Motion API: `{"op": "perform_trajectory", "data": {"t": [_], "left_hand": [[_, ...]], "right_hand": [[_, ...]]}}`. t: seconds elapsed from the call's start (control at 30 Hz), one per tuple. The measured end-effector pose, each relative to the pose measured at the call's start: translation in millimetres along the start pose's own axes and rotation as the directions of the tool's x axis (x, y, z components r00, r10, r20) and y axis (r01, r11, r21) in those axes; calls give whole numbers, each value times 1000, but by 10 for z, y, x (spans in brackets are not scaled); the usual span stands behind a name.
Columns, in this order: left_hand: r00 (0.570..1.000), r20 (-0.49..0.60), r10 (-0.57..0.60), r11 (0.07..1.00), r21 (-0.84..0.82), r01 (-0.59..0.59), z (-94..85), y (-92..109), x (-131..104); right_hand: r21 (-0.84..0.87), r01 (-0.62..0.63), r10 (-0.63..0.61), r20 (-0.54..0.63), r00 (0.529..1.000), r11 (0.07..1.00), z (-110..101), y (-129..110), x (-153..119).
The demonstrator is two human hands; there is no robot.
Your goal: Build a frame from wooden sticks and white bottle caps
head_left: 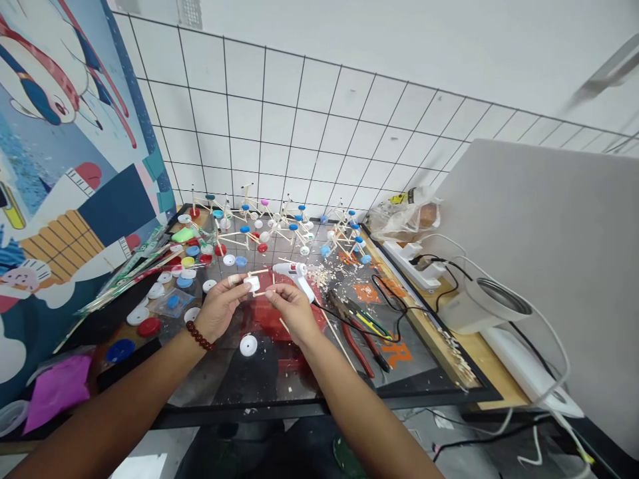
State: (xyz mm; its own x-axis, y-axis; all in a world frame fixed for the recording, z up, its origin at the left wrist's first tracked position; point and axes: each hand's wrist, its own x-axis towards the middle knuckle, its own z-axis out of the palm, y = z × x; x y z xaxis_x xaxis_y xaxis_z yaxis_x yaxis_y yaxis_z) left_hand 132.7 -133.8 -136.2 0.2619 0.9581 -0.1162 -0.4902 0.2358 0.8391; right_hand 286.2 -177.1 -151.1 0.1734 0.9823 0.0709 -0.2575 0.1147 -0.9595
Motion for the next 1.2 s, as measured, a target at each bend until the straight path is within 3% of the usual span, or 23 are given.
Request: {"op": "perform_trajectory", "data": {"t": [0.3,1.2], "left_hand": [[999,32,18,1000,5,-18,-49,-51,40],[1000,6,-4,999,36,3,25,-5,-9]], "right_hand": [[60,-56,56,4,998,997,17,-27,2],[-97,44,-46,-24,999,994,-35,73,53]]}}
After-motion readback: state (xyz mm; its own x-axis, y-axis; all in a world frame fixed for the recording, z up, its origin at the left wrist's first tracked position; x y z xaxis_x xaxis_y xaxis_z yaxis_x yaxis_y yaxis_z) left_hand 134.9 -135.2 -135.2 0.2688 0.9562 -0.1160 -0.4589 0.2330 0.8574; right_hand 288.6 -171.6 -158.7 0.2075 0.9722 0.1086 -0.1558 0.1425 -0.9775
